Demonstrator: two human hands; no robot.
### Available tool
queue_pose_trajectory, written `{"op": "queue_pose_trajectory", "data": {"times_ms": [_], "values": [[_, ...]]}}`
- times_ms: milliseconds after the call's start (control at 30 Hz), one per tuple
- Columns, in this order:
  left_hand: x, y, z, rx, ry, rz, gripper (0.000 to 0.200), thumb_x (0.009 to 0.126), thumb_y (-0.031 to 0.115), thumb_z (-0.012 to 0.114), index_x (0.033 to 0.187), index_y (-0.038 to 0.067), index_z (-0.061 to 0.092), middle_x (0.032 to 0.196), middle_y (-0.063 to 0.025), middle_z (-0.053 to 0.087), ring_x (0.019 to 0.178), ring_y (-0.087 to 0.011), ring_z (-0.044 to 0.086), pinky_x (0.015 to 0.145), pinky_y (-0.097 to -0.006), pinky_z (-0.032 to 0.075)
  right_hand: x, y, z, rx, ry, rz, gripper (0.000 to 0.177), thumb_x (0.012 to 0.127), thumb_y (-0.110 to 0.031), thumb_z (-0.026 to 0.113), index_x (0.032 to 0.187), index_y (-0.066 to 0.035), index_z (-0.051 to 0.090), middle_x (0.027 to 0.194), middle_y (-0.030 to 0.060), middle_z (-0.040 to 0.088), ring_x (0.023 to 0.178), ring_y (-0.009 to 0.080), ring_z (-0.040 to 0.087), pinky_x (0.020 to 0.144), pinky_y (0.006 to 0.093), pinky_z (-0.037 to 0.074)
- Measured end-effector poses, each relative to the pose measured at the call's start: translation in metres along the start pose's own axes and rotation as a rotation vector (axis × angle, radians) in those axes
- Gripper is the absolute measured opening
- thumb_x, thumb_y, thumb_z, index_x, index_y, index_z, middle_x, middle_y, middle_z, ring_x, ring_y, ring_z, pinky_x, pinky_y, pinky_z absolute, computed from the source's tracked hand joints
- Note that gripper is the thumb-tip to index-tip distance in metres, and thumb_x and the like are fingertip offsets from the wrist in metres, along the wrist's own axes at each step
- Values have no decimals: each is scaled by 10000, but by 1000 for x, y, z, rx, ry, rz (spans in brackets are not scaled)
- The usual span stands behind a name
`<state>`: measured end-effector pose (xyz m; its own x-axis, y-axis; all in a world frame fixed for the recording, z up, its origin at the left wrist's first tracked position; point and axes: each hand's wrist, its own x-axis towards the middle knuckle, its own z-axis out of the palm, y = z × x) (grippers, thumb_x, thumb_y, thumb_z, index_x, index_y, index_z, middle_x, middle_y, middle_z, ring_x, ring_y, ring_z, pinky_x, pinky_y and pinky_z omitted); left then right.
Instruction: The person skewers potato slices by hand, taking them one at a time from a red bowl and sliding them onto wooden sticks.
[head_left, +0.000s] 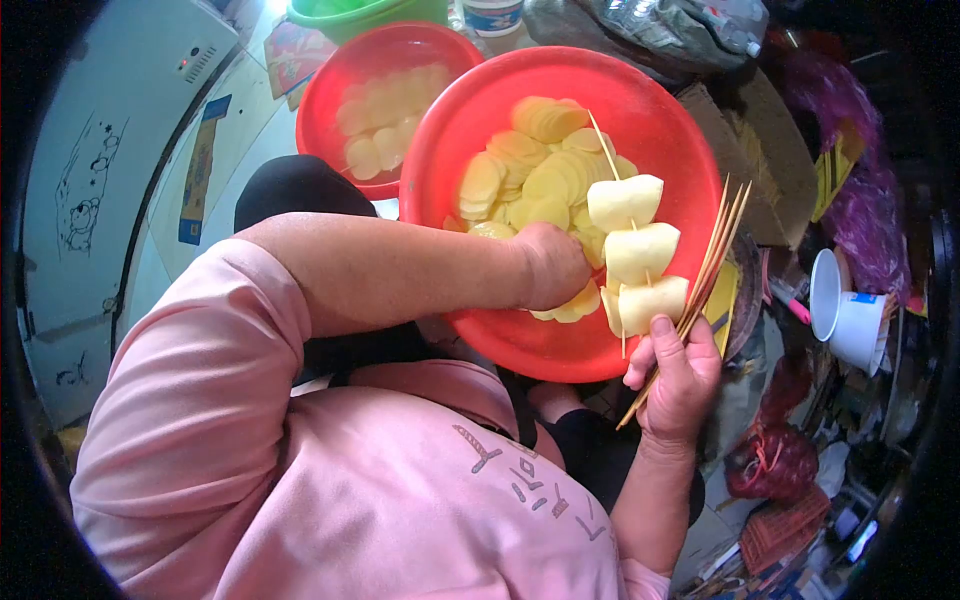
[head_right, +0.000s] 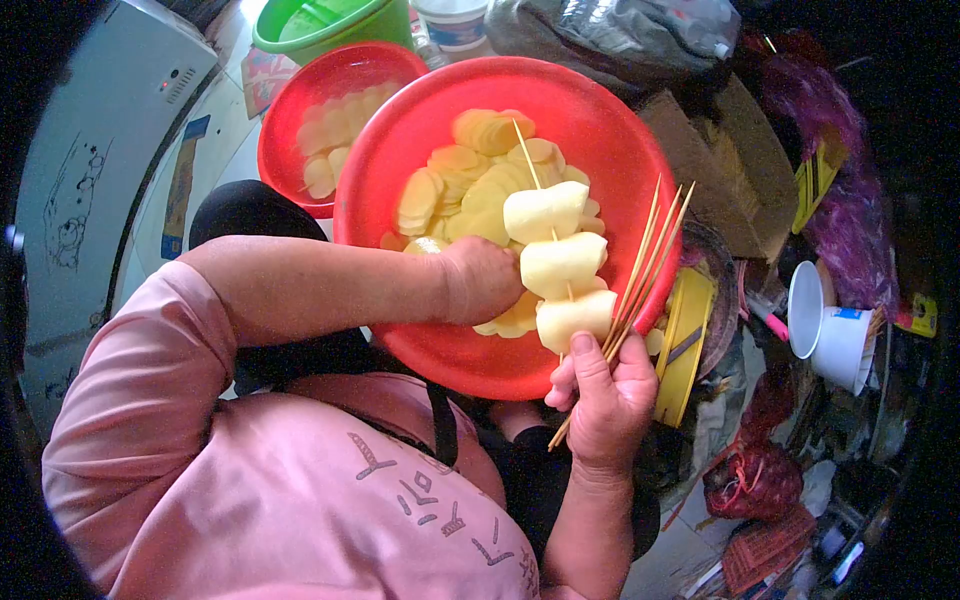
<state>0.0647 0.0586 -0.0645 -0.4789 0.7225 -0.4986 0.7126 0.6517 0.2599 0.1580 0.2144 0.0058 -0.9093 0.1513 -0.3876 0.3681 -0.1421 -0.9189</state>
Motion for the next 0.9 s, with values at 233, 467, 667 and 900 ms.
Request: {"op": "queue_pose_trajectory", "data": {"times_ms": [233,467,667,900], "values": [[-3,-6,-8,-124,-69,-58,212,786,162,578,953,91,687,985,-114,675,928,-272,652,771,-373,517,-3,2,-4,2,-4,-19,141,901,-155,571,948,-23,557,582,15,542,412,65,457,387,182,361],[-6,-31,-19,-354,131,-164,211,743,202,604,882,61,680,854,-129,677,841,-252,662,705,-365,529,-4,-1,-3,-6,-7,-18,150,903,-162,570,944,-19,552,577,18,545,412,66,461,388,184,363],[-12,-81,-52,-1804,620,-329,143,815,75,569,951,39,594,848,-87,639,783,-197,654,682,-331,555,-4,-2,2,-38,-34,14,150,898,-162,572,935,-20,542,574,26,555,411,76,483,392,186,380],[-31,-98,-76,-1985,819,-295,272,780,30,572,1050,35,543,930,-106,613,816,-224,643,674,-333,551,0,0,10,-33,-33,-8,158,892,-147,564,966,-9,543,564,27,542,400,82,474,384,192,381]]}}
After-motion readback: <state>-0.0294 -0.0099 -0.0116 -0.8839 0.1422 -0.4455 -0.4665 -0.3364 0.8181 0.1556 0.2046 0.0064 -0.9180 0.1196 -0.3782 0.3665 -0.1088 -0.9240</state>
